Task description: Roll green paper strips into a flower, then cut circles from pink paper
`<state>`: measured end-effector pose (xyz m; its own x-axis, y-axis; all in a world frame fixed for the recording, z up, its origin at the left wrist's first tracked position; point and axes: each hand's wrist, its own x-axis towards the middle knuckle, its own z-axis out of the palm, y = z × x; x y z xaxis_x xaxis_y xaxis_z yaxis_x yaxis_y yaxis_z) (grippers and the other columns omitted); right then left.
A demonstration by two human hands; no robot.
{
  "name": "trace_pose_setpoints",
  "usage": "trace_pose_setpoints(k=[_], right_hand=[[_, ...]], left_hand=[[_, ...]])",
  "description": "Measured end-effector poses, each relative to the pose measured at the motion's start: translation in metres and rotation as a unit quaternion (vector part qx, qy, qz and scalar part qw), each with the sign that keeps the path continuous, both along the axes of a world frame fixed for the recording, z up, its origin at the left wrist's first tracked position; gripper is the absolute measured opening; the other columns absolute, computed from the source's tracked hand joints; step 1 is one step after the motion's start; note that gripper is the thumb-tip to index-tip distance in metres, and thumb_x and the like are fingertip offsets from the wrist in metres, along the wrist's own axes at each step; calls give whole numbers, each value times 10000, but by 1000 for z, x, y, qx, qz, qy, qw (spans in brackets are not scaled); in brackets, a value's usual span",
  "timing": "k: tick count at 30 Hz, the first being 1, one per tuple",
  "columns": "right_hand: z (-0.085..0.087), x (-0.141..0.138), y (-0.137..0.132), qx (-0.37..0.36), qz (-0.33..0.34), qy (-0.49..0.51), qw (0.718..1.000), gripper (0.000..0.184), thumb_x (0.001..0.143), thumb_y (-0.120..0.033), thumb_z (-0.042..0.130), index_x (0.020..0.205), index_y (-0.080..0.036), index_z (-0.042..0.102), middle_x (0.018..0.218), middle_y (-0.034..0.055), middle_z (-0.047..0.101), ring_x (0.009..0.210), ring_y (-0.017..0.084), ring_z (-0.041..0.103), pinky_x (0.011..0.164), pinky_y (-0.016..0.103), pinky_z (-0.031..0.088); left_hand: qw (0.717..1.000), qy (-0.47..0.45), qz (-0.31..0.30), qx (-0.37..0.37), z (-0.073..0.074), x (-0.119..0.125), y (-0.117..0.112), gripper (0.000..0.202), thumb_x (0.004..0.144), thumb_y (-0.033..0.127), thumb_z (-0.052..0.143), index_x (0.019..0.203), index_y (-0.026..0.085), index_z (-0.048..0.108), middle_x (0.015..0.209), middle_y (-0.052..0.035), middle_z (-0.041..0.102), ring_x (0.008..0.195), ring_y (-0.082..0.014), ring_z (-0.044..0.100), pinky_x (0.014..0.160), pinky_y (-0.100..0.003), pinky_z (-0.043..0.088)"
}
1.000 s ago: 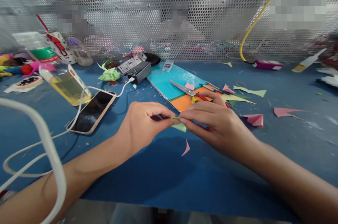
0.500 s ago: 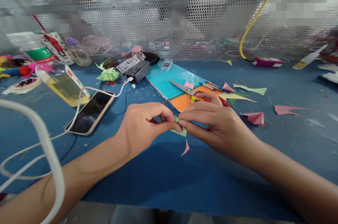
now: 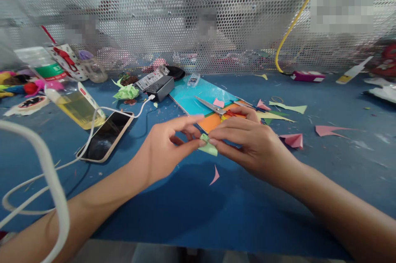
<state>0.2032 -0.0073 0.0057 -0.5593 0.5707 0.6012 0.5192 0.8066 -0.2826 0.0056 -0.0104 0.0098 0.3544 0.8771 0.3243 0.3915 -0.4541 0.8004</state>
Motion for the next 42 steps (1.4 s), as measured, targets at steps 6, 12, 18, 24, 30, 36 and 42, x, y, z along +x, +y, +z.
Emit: trace_pose_setpoints(k=[6,12,18,24,30,36,42], right_hand=[[-4,-7,0,-6,-45,41,998,97,820,-145,619,749,-207,642,729,-28,715,691,127,649,914,389,411],[-4,-9,-3,20,-47,-2,999,172,857,-122,565,719,-176,652,715,-9,689,697,123,630,911,380,407],[-6,-9,-8,33,-12,-46,998,244,895,-149,523,689,-190,649,709,-21,656,662,104,579,930,374,376],[-8,-9,-10,14,1,-52,999,230,893,-142,509,711,-196,641,734,-16,662,686,115,589,929,383,343],[1,-9,-11,10,-48,-6,999,84,842,-176,573,781,-206,621,768,-3,679,756,162,618,800,375,344],[-1,-8,-11,53,-21,-41,998,149,890,-160,540,773,-172,632,763,8,639,713,137,567,702,330,335],[-5,-7,-9,61,7,-84,995,200,924,-162,491,802,-143,649,768,30,604,727,150,548,701,337,337]], left_hand=[[1000,-7,22,-14,-3,3,1,123,810,227,622,836,194,737,877,-37,702,751,-137,641,594,-214,513],[999,20,20,-22,-1,3,1,74,758,204,670,751,197,743,798,-21,717,722,-141,646,583,-214,496],[998,61,14,-23,0,2,0,71,689,122,700,654,181,720,673,16,696,591,-96,606,564,-188,471],[996,92,-3,-9,-2,-1,2,65,660,121,717,630,174,694,650,22,677,555,-85,575,542,-188,455],[998,54,16,10,1,2,-1,59,713,179,689,656,178,676,694,7,651,617,-96,579,520,-179,443],[998,70,7,-2,0,3,-2,77,717,195,671,643,174,666,611,30,618,578,-87,556,510,-169,424],[997,56,10,-49,-6,3,-3,59,718,198,663,667,171,671,571,38,633,559,-97,586,526,-181,445]])
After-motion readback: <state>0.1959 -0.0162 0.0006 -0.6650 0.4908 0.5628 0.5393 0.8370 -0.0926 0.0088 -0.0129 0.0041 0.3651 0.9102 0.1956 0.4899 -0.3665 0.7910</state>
